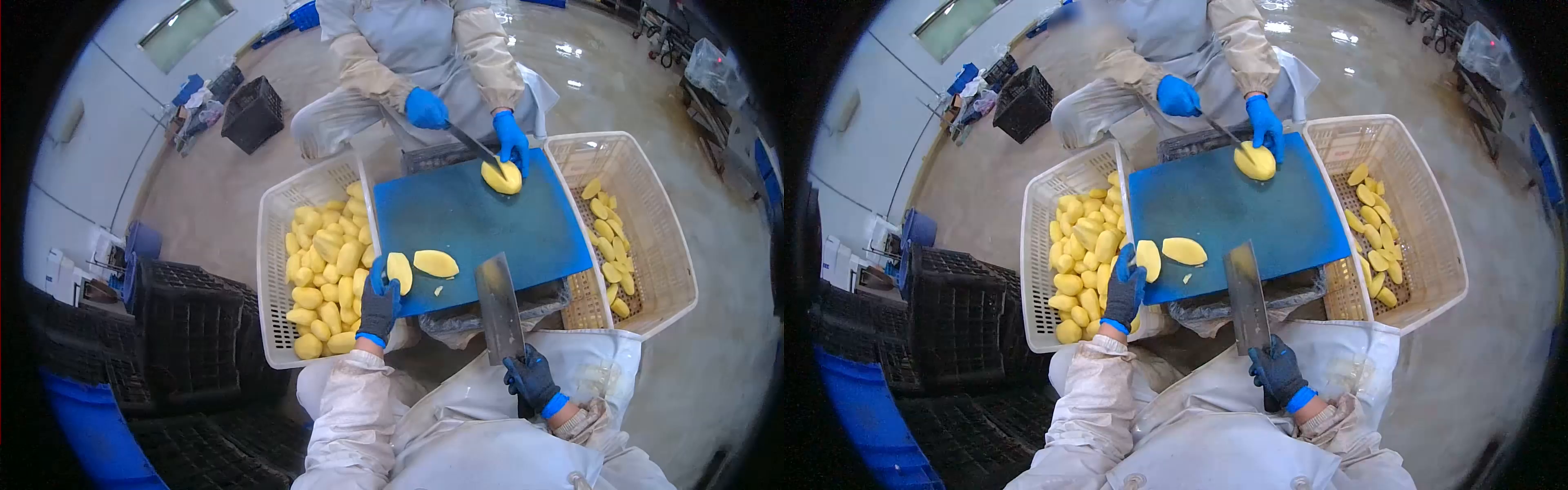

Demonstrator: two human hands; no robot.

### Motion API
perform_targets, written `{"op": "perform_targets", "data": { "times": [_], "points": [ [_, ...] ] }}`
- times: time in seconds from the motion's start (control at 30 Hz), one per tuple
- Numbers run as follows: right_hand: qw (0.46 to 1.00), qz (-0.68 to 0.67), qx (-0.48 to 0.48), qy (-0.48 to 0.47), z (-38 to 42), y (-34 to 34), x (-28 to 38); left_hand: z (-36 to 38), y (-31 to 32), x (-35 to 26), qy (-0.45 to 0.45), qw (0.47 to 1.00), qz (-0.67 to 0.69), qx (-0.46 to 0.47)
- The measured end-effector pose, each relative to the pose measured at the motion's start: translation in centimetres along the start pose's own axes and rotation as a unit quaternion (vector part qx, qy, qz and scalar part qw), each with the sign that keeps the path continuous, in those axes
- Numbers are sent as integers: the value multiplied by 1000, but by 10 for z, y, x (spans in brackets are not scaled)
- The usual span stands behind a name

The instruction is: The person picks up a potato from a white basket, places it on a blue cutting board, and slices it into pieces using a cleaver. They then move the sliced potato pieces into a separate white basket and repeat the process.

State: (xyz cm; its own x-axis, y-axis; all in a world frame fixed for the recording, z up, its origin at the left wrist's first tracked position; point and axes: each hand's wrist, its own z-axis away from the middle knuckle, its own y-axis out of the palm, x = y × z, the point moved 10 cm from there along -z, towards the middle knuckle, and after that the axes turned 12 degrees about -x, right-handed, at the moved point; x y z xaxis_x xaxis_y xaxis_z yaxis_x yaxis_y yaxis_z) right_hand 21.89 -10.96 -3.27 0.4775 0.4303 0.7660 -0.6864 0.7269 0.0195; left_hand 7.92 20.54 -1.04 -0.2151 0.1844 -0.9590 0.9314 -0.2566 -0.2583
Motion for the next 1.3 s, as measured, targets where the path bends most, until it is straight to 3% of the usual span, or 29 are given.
{"op": "perform_targets", "data": {
  "times": [0.03, 0.1, 0.27, 0.33, 0.43, 0.5, 0.57, 0.6, 0.67, 0.77, 0.8, 0.83, 0.9, 0.93, 1.03, 1.17, 1.3],
  "points": [
    [1000, -1, 1, 2, -1, 0, -2, -2, -1, -4, -1, 1000, -2, 1],
    [1000, -19, 3, 0, -4, 0, -5, -6, 7, -40, 128, 981, -145, 21],
    [1000, -17, -1, -8, -2, 1, 3, -26, 17, -6, 28, 977, -183, 108],
    [1000, -9, 4, -14, -3, 5, 2, -32, 3, 4, 9, 996, 22, 86],
    [1000, 13, 1, -12, -6, 2, -3, -23, -18, -8, 64, 992, -60, 93],
    [1000, -12, -2, -3, -7, 2, -3, -23, -28, -19, 54, 993, -82, 70],
    [1000, 0, -5, -3, -9, 2, -5, -19, -30, 13, -190, 977, 80, 45],
    [1000, 12, -9, -3, -10, 2, -6, -20, -29, 13, -189, 978, 80, 46],
    [1000, 3, -6, -10, -9, 3, -3, -18, -10, 12, -145, 979, 22, 144],
    [1000, -13, 3, -13, -9, 3, -5, -33, 0, 22, -72, 992, -33, 95],
    [1000, -22, 8, -10, -9, 3, -6, -24, 8, -16, -73, 985, -111, 110],
    [1000, -21, 5, -12, -9, 3, -4, -26, 17, -6, -72, 985, -107, 111],
    [1000, -1, 1, -9, -8, 4, -2, -32, 32, -21, 161, 955, -237, 70],
    [1000, 0, -2, -11, -9, 3, -2, -31, 47, -14, 172, 916, -350, 97],
    [1000, 15, -2, -6, -9, 4, -4, -24, 78, -19, 140, 871, -439, 169],
    [1000, -2, 4, -16, -7, 5, 0, -24, 81, -23, 98, 878, -442, 152],
    [999, 20, 14, -23, -9, 5, 0, -12, 81, -37, 155, 864, -460, 136]
  ]
}}
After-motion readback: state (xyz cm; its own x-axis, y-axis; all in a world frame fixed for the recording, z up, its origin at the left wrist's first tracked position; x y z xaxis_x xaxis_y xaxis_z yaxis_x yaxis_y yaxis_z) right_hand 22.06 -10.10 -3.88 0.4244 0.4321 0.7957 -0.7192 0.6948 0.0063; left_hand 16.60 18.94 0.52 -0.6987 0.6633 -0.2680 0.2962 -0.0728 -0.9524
